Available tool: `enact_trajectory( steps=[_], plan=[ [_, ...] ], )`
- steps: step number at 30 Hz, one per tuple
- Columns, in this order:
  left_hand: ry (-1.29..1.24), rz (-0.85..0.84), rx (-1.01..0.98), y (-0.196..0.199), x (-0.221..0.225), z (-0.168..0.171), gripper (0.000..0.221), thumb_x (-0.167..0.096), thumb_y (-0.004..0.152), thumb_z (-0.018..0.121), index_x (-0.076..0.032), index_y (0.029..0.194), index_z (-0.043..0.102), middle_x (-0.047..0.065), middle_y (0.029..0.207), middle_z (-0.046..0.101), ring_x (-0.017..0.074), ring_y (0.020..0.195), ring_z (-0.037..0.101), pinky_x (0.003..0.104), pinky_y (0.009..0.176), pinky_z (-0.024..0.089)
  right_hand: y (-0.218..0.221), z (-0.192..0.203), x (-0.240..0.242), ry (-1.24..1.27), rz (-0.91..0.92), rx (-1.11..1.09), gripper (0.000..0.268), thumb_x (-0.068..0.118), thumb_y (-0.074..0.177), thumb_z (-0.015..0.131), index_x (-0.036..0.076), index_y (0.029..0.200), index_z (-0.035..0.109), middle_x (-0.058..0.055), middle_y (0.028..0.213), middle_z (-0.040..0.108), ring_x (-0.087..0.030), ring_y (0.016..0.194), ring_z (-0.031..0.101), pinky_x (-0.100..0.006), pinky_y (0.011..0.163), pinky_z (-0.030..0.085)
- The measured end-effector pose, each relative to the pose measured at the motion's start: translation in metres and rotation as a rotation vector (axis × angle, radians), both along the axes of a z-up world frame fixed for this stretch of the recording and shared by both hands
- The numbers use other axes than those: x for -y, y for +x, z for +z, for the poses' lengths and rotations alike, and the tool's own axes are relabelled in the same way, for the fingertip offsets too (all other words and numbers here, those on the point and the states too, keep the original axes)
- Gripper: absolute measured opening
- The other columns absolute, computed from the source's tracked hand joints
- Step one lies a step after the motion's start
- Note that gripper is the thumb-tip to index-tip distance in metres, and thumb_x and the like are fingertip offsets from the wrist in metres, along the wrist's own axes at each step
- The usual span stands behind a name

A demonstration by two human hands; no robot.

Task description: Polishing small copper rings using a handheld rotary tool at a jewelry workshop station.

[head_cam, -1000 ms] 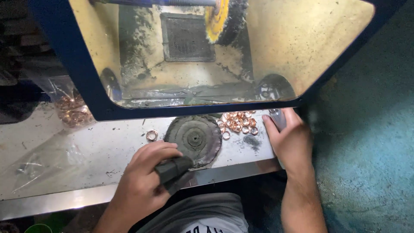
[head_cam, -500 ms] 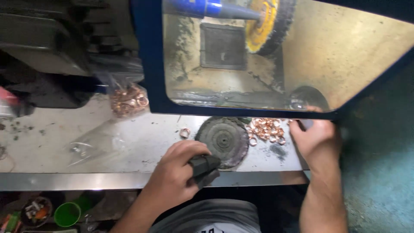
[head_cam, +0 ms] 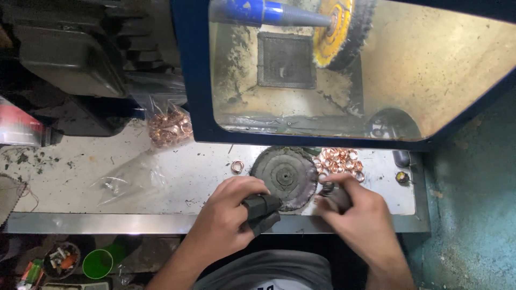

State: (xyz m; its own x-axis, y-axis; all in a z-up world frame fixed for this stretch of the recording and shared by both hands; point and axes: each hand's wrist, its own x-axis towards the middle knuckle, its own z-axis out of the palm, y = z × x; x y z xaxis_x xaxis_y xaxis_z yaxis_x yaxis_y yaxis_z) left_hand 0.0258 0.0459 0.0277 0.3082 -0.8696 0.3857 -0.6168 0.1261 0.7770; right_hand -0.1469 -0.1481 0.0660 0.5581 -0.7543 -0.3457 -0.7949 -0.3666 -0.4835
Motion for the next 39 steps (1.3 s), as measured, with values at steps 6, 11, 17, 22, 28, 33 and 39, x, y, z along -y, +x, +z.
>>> enact_trajectory(
  steps=[6, 11, 17, 22, 28, 33, 39],
  plan=[
    [0.082, 0.03, -0.033, -0.003, -0.002, -0.003, 0.036, -0.025, 0.092, 0.074, 0.001, 0.116, 0.066, 0.011, 0.125, 0.064, 0.0353, 0.123, 0.06, 0.055, 0.107, 0.046, 0.008, -0.012, -0.005, -0.146, 0.284, 0.197, 0.043, 0.027, 0.076, 0.081, 0.031, 0.116, 0.066, 0.003, 0.099, 0.083, -0.019, 0.085, 0.08, -0.033, 0.07, 0.056],
    [0.07, 0.095, 0.161, -0.018, 0.016, -0.009, 0.044, -0.03, 0.077, 0.088, 0.005, 0.098, 0.072, 0.012, 0.125, 0.062, 0.0361, 0.125, 0.055, 0.067, 0.108, 0.043, 0.004, -0.014, -0.005, -0.164, 0.113, -0.009, 0.05, 0.045, 0.073, 0.083, 0.038, 0.119, 0.064, 0.004, 0.095, 0.081, -0.024, 0.09, 0.076, -0.038, 0.076, 0.055],
    [0.117, 0.061, 0.297, -0.032, 0.047, -0.013, 0.038, -0.02, 0.061, 0.088, 0.002, 0.089, 0.073, 0.011, 0.126, 0.057, 0.0386, 0.133, 0.049, 0.063, 0.116, 0.035, -0.002, -0.025, -0.003, -0.231, 0.093, -0.025, 0.061, 0.051, 0.069, 0.083, 0.037, 0.125, 0.06, -0.002, 0.098, 0.079, -0.032, 0.085, 0.074, -0.043, 0.075, 0.055],
    [0.068, 0.061, 0.255, -0.031, 0.051, -0.021, 0.019, -0.007, 0.059, 0.081, 0.003, 0.071, 0.072, 0.01, 0.118, 0.062, 0.0383, 0.129, 0.054, 0.061, 0.117, 0.037, -0.007, -0.014, 0.004, -0.144, 0.087, 0.13, 0.057, 0.041, 0.072, 0.087, 0.029, 0.122, 0.063, 0.004, 0.122, 0.077, -0.019, 0.103, 0.075, -0.032, 0.089, 0.052],
    [0.081, 0.041, 0.229, -0.029, 0.047, -0.022, 0.015, -0.007, 0.062, 0.082, 0.002, 0.07, 0.073, 0.012, 0.12, 0.062, 0.0391, 0.13, 0.054, 0.061, 0.118, 0.036, -0.003, -0.009, 0.0, -0.087, -0.035, 0.209, 0.055, 0.025, 0.073, 0.093, 0.021, 0.118, 0.063, 0.004, 0.056, 0.036, -0.01, 0.055, 0.036, -0.024, 0.06, 0.039],
    [0.09, 0.039, 0.231, -0.028, 0.047, -0.023, 0.02, -0.009, 0.059, 0.083, 0.001, 0.073, 0.073, 0.012, 0.121, 0.061, 0.0384, 0.131, 0.052, 0.06, 0.119, 0.035, 0.002, -0.011, -0.001, -0.062, 0.029, 0.148, 0.066, 0.032, 0.066, 0.098, 0.025, 0.122, 0.063, 0.004, 0.058, 0.037, -0.01, 0.056, 0.036, -0.024, 0.057, 0.039],
    [0.05, 0.04, 0.141, -0.026, 0.044, -0.024, 0.014, -0.005, 0.066, 0.078, 0.005, 0.073, 0.071, 0.012, 0.116, 0.061, 0.0395, 0.129, 0.053, 0.062, 0.119, 0.036, -0.003, -0.015, -0.003, -0.048, -0.038, 0.176, 0.066, 0.028, 0.06, 0.1, 0.023, 0.115, 0.064, 0.006, 0.062, 0.049, -0.005, 0.058, 0.042, -0.02, 0.058, 0.043]
  ],
)
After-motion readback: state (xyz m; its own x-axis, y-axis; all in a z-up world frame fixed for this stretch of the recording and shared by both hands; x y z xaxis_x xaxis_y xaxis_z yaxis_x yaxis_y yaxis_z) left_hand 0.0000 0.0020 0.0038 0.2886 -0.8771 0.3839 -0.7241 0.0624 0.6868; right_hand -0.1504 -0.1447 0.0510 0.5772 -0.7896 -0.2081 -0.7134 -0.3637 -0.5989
